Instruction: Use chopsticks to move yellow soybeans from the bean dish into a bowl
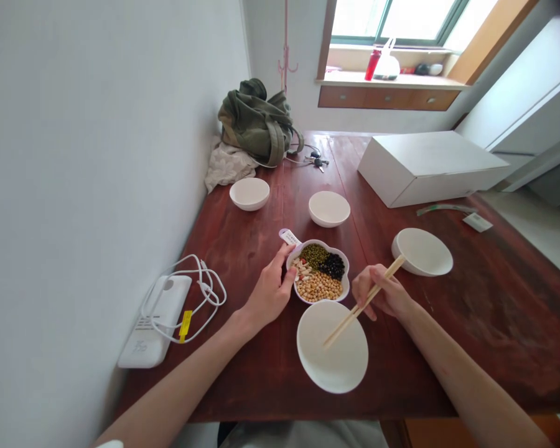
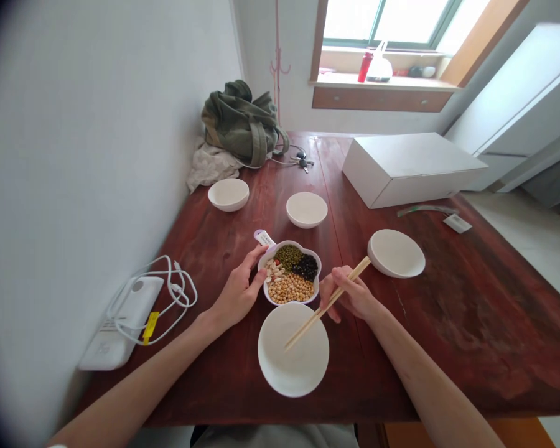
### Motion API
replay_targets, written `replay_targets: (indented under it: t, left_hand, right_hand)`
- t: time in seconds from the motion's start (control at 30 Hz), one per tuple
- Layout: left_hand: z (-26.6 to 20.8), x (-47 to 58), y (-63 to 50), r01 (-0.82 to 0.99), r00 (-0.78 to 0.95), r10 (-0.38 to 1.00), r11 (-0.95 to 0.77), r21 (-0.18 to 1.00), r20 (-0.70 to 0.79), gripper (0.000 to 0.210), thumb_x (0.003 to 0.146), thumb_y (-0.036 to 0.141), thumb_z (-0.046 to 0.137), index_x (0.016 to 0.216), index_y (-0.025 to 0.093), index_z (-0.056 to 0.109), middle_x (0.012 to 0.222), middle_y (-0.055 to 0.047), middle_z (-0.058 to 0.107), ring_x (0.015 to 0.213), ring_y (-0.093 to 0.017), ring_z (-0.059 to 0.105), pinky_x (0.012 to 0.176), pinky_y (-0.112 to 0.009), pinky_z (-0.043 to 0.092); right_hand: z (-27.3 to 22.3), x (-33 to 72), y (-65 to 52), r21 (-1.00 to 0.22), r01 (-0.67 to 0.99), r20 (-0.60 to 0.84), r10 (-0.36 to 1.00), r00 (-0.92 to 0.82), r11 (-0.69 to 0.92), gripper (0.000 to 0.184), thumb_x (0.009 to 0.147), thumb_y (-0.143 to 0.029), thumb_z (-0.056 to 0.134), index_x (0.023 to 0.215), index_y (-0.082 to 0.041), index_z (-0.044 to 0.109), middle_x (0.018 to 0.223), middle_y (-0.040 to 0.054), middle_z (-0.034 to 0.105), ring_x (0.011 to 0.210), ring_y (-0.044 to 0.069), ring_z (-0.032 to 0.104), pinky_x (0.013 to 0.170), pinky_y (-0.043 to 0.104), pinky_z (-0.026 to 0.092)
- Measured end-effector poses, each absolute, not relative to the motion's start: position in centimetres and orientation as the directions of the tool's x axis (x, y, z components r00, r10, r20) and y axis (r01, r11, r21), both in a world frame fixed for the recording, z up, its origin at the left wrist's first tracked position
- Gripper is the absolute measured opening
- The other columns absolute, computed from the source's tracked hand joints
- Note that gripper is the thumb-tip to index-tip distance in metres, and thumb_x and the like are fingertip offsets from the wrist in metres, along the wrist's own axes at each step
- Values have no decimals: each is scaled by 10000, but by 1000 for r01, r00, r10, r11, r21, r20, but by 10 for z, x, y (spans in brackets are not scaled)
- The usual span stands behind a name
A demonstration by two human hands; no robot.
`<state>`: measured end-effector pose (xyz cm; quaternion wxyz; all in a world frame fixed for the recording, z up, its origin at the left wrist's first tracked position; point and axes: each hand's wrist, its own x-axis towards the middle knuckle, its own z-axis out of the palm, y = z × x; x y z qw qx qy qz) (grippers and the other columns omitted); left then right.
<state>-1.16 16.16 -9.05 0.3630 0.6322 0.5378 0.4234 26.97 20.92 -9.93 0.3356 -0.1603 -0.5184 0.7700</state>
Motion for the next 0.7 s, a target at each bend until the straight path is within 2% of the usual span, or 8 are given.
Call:
replay_targets:
  t: [0.1, 0.23, 0.53, 0.7]
  left_hand:
    - [-90, -14, 163, 403, 23, 989, -142, 904, 145, 514, 1024, 307, 599, 1525, 247, 499, 1498, -112, 634, 1346, -275, 630, 1195, -474, 468]
    - [-88, -16, 163, 412, -37, 986, -132, 901, 161, 502, 981, 303, 654, 1469, 251, 545, 1419, -113, 660, 1227, -270, 670, 1118, -473, 514]
    - [-84, -15, 164, 356, -171, 962, -139, 924, 211, 313, 1000, 334, 639, 1301, 249, 629, 1298, -85, 670, 1143, -230, 663, 1009, -408, 557]
    - [-82, -16, 163, 323, -223, 950, -138, 936, 217, 191, 1003, 324, 618, 1166, 238, 670, 1116, -52, 707, 972, -197, 672, 881, -349, 552]
  right_hand:
    - [-97, 269, 212, -868, -446, 131, 763, -633, -220, 687, 1090, -570, 467, 671, -136, 795, 485, 48, 558, 343, 99, 512, 330, 191, 311]
    - [-95, 268, 215, -856, -477, 117, 824, -555, -199, 726, 1086, -596, 450, 587, -161, 748, 461, 36, 501, 357, 95, 457, 348, 216, 266]
    - [-97, 266, 217, -842, -502, 134, 826, -548, -196, 688, 1094, -579, 431, 663, -171, 779, 537, 30, 484, 407, 101, 430, 364, 244, 205]
    - [-97, 266, 217, -844, -496, 122, 826, -550, -206, 679, 1092, -585, 423, 690, -178, 789, 552, 31, 472, 422, 108, 420, 366, 248, 206]
